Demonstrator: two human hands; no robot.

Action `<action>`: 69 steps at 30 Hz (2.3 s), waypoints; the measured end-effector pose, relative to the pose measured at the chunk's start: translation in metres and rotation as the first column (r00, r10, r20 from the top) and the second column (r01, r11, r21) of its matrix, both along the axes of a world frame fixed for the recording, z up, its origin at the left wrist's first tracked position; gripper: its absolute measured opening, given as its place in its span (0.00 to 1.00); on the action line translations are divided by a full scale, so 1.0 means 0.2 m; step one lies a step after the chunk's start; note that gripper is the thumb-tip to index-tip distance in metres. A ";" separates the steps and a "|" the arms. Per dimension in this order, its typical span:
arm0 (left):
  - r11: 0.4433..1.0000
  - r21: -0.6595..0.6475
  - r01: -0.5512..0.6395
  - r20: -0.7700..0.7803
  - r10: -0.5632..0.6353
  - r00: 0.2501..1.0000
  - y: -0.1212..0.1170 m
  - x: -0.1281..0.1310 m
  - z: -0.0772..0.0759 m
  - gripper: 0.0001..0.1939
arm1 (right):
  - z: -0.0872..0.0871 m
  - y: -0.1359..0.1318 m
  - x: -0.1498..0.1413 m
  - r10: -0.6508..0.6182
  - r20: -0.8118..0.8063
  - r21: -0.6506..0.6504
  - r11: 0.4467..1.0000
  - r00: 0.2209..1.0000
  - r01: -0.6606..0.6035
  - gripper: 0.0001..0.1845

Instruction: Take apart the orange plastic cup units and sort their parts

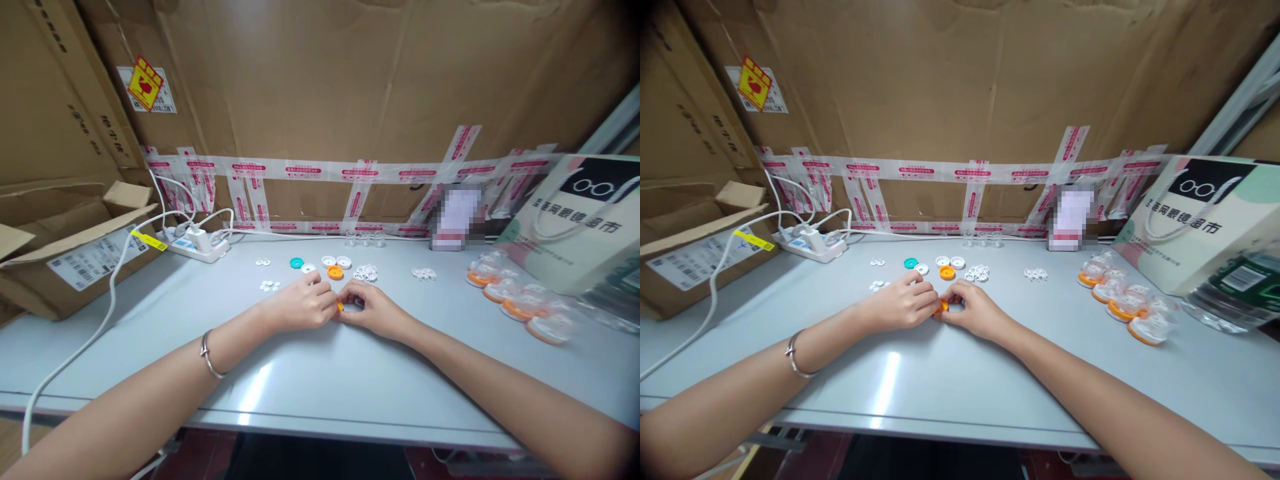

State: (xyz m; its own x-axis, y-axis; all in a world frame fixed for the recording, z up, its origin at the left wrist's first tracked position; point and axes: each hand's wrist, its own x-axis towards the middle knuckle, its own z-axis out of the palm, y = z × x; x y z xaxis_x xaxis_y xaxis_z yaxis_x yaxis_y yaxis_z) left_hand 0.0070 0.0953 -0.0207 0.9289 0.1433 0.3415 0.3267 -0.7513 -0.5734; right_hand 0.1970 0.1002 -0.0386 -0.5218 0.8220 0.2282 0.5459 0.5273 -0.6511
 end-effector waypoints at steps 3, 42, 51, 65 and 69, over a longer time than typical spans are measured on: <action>1.000 0.017 0.015 0.013 -0.015 1.000 0.00 0.00 0.00 0.12 | 0.00 0.00 0.00 -0.005 0.001 0.002 1.000 1.000 0.005 0.06; 0.223 -0.662 -0.716 -0.231 0.848 0.478 0.29 -0.85 0.13 0.09 | 0.04 -0.03 -0.01 -0.032 0.015 -0.092 0.995 0.999 0.033 0.11; 0.534 -0.592 -0.604 0.168 0.814 0.556 0.22 -0.68 0.21 0.15 | 0.06 0.00 0.01 -0.187 -0.184 -0.214 0.966 0.965 0.146 0.19; 0.599 -0.800 0.024 0.303 0.369 0.878 -0.01 -0.03 -0.06 0.09 | 0.05 0.02 0.02 -0.137 -0.459 -0.024 0.990 0.878 0.142 0.18; 0.528 -0.846 0.080 0.323 0.387 0.864 0.00 -0.02 -0.07 0.08 | 0.06 0.00 0.01 -0.116 -0.456 -0.018 0.992 0.882 0.121 0.18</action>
